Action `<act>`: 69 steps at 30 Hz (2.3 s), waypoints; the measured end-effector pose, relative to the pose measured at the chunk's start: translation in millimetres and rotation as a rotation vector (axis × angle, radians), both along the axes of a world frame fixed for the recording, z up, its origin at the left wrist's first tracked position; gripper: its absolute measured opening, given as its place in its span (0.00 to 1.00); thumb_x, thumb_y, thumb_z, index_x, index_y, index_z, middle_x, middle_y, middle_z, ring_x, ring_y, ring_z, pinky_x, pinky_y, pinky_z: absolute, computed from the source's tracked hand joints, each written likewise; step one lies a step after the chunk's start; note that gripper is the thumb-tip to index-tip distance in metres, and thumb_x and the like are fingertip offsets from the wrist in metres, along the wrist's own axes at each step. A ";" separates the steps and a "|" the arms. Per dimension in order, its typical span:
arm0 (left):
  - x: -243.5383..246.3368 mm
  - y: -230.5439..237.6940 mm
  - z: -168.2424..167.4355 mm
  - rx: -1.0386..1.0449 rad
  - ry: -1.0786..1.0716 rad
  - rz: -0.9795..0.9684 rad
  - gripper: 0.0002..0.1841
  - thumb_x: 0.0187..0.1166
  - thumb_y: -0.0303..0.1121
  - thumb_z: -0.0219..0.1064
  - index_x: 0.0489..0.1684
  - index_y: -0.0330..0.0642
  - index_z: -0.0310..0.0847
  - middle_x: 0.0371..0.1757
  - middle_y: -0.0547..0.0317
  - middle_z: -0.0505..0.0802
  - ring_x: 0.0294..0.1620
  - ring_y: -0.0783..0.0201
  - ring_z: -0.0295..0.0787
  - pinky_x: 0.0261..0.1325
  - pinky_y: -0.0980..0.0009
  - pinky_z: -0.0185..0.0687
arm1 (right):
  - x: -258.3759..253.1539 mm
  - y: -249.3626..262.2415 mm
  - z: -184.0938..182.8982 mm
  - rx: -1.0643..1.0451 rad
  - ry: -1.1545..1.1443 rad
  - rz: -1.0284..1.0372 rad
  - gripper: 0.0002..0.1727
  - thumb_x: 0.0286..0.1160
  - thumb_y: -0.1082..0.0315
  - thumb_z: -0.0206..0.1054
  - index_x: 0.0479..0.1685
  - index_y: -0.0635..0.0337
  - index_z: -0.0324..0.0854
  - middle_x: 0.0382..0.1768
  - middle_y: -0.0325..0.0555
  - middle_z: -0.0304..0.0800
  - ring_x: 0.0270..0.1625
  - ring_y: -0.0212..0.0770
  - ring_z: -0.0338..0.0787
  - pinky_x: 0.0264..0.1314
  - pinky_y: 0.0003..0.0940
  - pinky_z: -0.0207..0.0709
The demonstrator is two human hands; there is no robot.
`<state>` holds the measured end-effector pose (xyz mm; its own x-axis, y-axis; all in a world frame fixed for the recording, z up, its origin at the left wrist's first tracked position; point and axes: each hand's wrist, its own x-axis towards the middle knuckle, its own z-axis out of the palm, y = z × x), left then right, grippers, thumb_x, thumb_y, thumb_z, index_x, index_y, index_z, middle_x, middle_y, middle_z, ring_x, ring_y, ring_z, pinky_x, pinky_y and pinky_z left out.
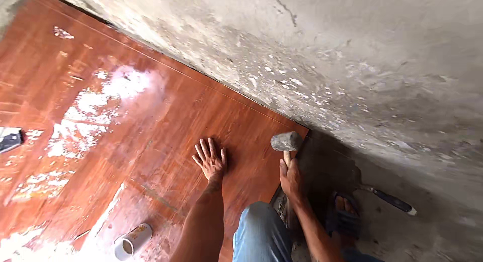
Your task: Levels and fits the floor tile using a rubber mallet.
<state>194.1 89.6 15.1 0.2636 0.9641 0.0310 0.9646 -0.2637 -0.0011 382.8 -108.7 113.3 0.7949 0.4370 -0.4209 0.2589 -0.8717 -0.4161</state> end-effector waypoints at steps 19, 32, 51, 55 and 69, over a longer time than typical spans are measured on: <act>1.2 -3.8 5.8 -0.056 -0.027 -0.008 0.41 0.81 0.70 0.33 0.95 0.66 0.53 0.96 0.53 0.56 0.96 0.42 0.45 0.88 0.28 0.37 | 11.4 0.5 -8.3 0.042 0.033 0.020 0.28 0.90 0.49 0.55 0.67 0.69 0.77 0.41 0.60 0.92 0.45 0.58 0.94 0.51 0.58 0.86; -1.6 -3.1 -0.5 -0.036 -0.018 0.004 0.42 0.81 0.71 0.31 0.95 0.64 0.54 0.96 0.52 0.57 0.96 0.43 0.45 0.89 0.30 0.36 | 16.3 71.5 -8.1 -0.029 0.030 0.218 0.27 0.91 0.46 0.51 0.62 0.62 0.79 0.42 0.54 0.93 0.49 0.53 0.95 0.53 0.50 0.86; -1.1 1.8 1.4 -0.026 -0.016 0.011 0.41 0.80 0.72 0.33 0.94 0.69 0.55 0.95 0.55 0.60 0.95 0.42 0.50 0.88 0.29 0.41 | 8.9 169.1 -9.3 0.051 -0.007 0.337 0.25 0.90 0.47 0.53 0.62 0.60 0.79 0.40 0.53 0.93 0.47 0.53 0.95 0.50 0.51 0.86; -1.1 0.7 1.7 -0.038 -0.022 0.018 0.41 0.80 0.72 0.33 0.94 0.69 0.55 0.95 0.56 0.60 0.95 0.43 0.50 0.88 0.30 0.39 | 12.4 198.5 0.7 -0.033 0.075 0.387 0.26 0.92 0.47 0.52 0.65 0.60 0.77 0.50 0.56 0.92 0.57 0.54 0.93 0.60 0.52 0.84; -3.9 1.3 -3.0 -0.023 -0.038 0.025 0.42 0.79 0.72 0.34 0.94 0.69 0.56 0.95 0.56 0.60 0.95 0.44 0.50 0.89 0.30 0.40 | -1.7 266.7 -3.6 0.002 0.088 0.482 0.26 0.92 0.47 0.52 0.65 0.61 0.77 0.51 0.56 0.92 0.58 0.54 0.93 0.60 0.53 0.84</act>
<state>190.2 90.9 12.1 0.2383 0.9710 0.0183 0.9702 -0.2389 0.0418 381.1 158.0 109.7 0.4632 0.7474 -0.4763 0.5968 -0.6603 -0.4559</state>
